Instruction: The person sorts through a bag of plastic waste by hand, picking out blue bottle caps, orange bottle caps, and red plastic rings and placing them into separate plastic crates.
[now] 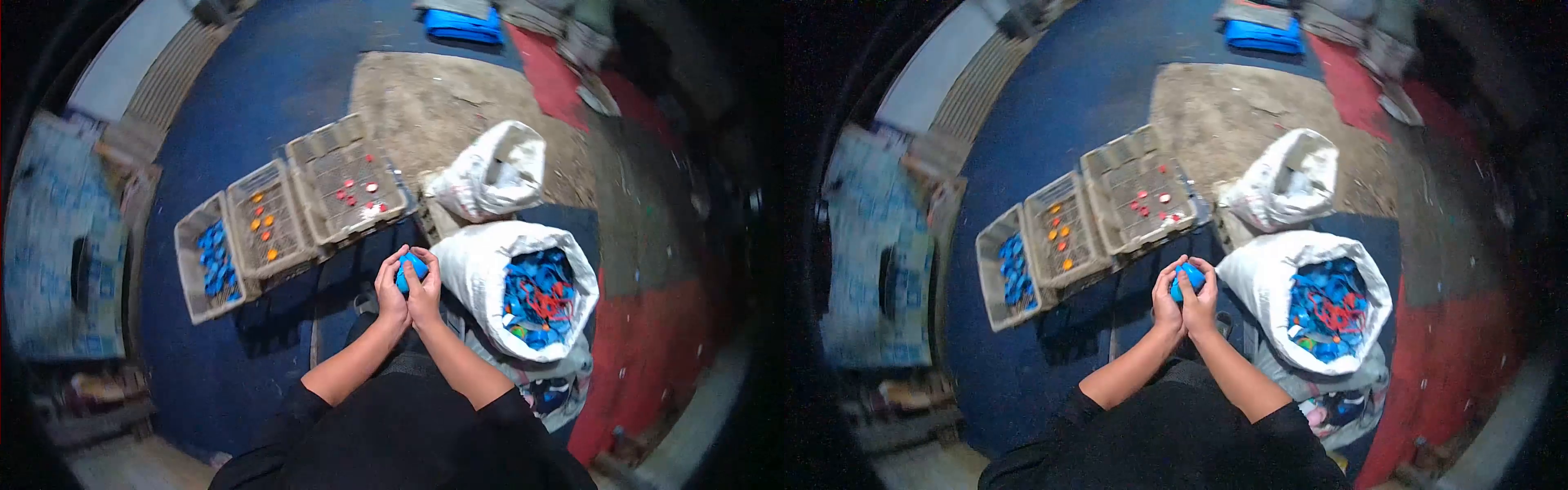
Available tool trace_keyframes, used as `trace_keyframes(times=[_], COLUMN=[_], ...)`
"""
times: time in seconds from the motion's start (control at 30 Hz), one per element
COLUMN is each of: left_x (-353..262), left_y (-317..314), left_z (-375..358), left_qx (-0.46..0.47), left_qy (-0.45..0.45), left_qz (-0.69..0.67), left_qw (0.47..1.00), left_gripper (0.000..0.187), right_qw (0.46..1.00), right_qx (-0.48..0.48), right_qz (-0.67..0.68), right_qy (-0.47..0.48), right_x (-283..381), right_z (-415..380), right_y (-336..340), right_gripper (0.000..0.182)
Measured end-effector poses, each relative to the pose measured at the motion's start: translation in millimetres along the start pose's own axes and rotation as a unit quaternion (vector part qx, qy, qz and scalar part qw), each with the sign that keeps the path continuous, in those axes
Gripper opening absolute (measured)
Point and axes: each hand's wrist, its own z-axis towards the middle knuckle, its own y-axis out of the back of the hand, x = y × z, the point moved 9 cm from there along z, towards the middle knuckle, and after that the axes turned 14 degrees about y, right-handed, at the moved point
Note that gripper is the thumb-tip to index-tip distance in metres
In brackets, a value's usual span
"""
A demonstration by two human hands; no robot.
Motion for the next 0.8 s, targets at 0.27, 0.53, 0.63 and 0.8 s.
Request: trace_keyframes(times=[0.27,0.53,0.63,0.8], left_x=[-111,-195,-223,-256], left_y=[191,410,465,528], left_z=[-47,-120,-133,-129], left_qx=[-0.126,-0.180,-0.200,-0.222], left_qy=[-0.114,-0.186,-0.201,-0.198], left_qz=[-0.174,-0.259,-0.275,-0.322], left_qw=[0.970,0.931,0.919,0.899], left_gripper=[0.019,0.042,0.043,0.040], right_qw=[0.972,0.944,0.934,0.916], right_qx=[0.220,0.301,0.306,0.291], right_qz=[0.062,0.052,0.075,0.084], right_qy=[-0.047,-0.126,-0.170,-0.264], right_x=[-24,-52,-75,-89], right_z=[-107,-273,-313,-350], right_y=[-200,-380,-428,-487], right_gripper=[0.042,0.031,0.031,0.036])
